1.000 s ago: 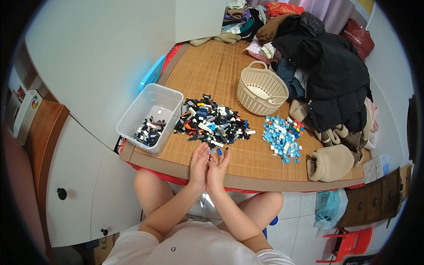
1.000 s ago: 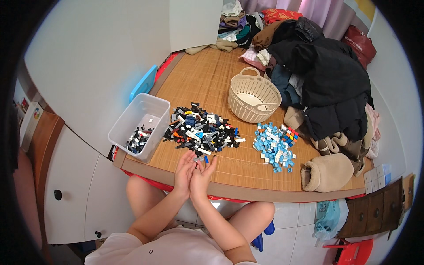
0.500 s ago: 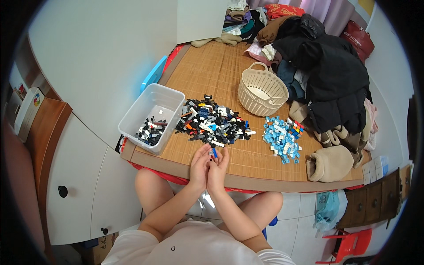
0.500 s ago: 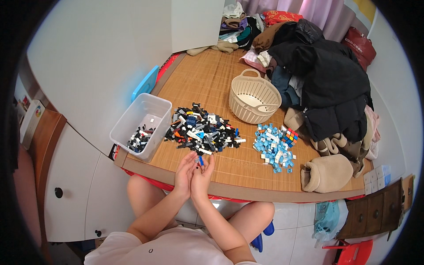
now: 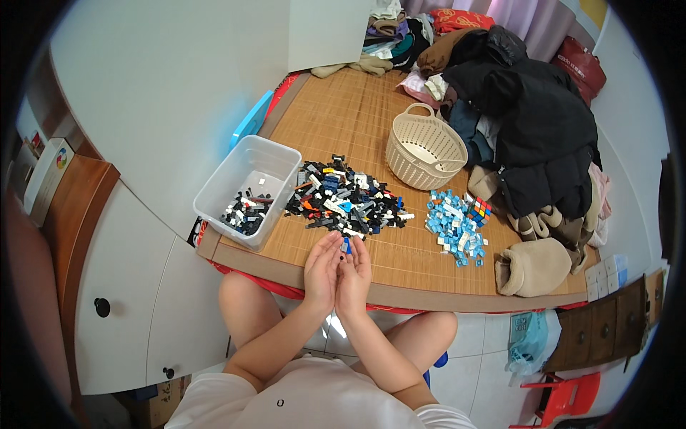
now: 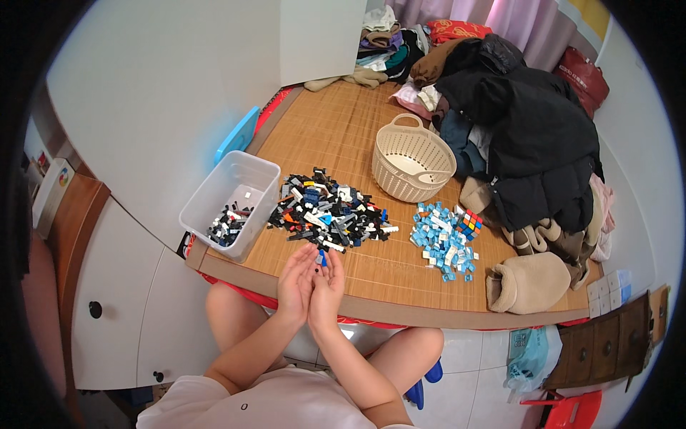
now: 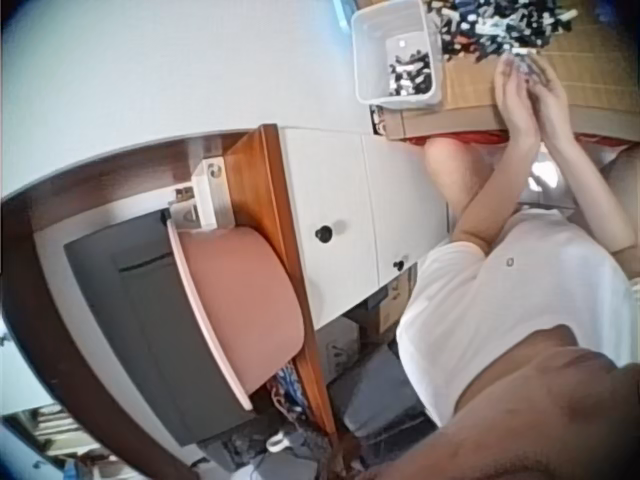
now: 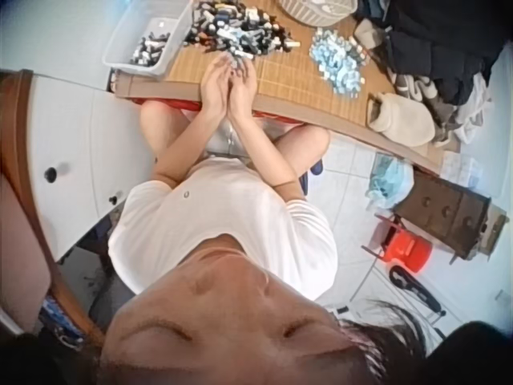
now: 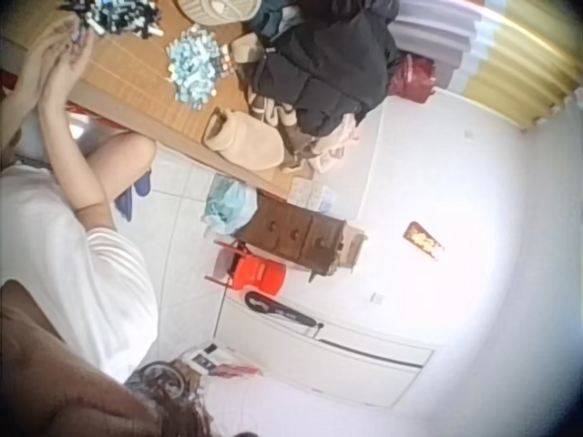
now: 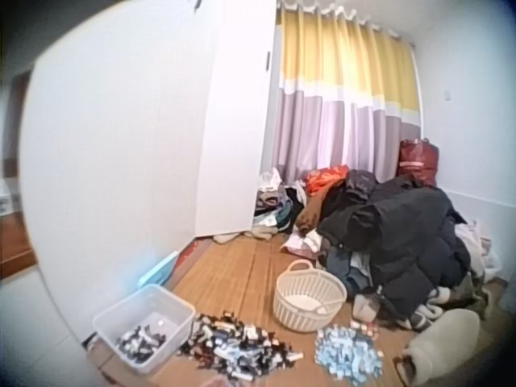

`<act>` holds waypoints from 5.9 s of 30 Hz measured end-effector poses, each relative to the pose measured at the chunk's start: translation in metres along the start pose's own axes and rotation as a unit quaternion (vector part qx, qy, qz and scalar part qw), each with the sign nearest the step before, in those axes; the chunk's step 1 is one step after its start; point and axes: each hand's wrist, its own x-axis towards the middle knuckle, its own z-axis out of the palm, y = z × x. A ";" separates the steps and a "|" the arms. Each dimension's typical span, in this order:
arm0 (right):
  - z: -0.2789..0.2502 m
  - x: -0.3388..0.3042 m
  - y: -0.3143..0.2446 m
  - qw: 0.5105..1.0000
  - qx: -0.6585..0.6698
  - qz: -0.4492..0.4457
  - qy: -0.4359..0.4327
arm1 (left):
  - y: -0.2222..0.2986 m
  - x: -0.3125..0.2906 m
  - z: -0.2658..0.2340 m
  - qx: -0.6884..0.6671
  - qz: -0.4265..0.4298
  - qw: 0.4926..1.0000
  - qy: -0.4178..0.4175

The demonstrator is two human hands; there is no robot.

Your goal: The person sits on a mat and assembles small plastic building blocks by hand. They pick individual pieces from a pile on the mat and connect them to a growing structure, occasionally placing the assembly down to select new parts.

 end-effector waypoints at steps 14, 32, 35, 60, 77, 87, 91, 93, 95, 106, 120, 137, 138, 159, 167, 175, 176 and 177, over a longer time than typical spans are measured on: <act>0.063 -0.012 -0.015 0.990 0.010 0.018 -0.136 | 0.073 -0.010 0.016 0.020 0.107 0.994 -0.019; 0.146 -0.013 0.003 0.958 -0.009 0.080 -0.274 | 0.147 0.006 -0.005 0.030 0.228 0.972 0.048; 0.150 -0.016 -0.005 0.956 -0.031 0.099 -0.274 | 0.149 0.005 -0.006 0.032 0.239 0.969 0.056; 0.011 0.001 0.004 0.996 -0.046 0.031 -0.064 | 0.072 -0.014 0.008 0.120 0.037 0.991 -0.043; -0.030 0.022 0.003 0.994 -0.080 0.077 -0.009 | 0.002 0.020 -0.024 0.183 -0.087 0.979 -0.020; -0.023 0.036 0.007 0.995 -0.025 0.097 -0.011 | -0.010 0.031 -0.021 0.253 -0.106 0.961 -0.039; -0.022 0.035 0.009 0.995 -0.037 0.093 -0.014 | -0.013 0.030 -0.021 0.245 -0.096 0.964 -0.036; -0.021 0.035 0.009 0.995 -0.038 0.090 -0.009 | -0.014 0.029 -0.018 0.228 -0.096 0.968 -0.028; -0.022 0.035 0.009 0.996 -0.030 0.085 -0.002 | -0.012 0.025 -0.011 0.213 -0.108 0.971 -0.030; -0.028 0.025 -0.002 0.991 -0.081 0.103 -0.002 | -0.010 0.026 -0.027 0.256 -0.088 0.961 -0.050; -0.012 0.027 0.012 0.995 -0.059 0.073 0.023 | -0.013 0.028 -0.019 0.208 -0.111 0.971 -0.043; -0.021 0.014 0.017 0.999 0.031 0.020 -0.003 | -0.009 0.000 -0.004 0.081 -0.075 0.994 -0.026; -0.020 0.013 0.015 0.999 0.031 0.015 -0.007 | -0.007 -0.002 -0.002 0.079 -0.070 0.994 -0.029; 0.119 -0.024 -0.013 0.973 0.040 0.059 -0.219 | 0.129 -0.017 -0.003 0.090 0.158 0.983 -0.013; 0.138 -0.019 0.009 0.960 -0.008 0.081 -0.269 | 0.143 -0.017 -0.012 0.076 0.196 0.977 0.015; 0.134 -0.013 0.018 0.955 -0.015 0.092 -0.280 | 0.142 -0.017 -0.009 0.088 0.215 0.973 0.020; 0.133 -0.012 0.017 0.955 -0.012 0.091 -0.282 | 0.140 -0.017 -0.009 0.091 0.219 0.971 0.018; 0.132 -0.012 0.016 0.956 -0.006 0.092 -0.280 | 0.139 -0.018 -0.008 0.096 0.222 0.970 0.016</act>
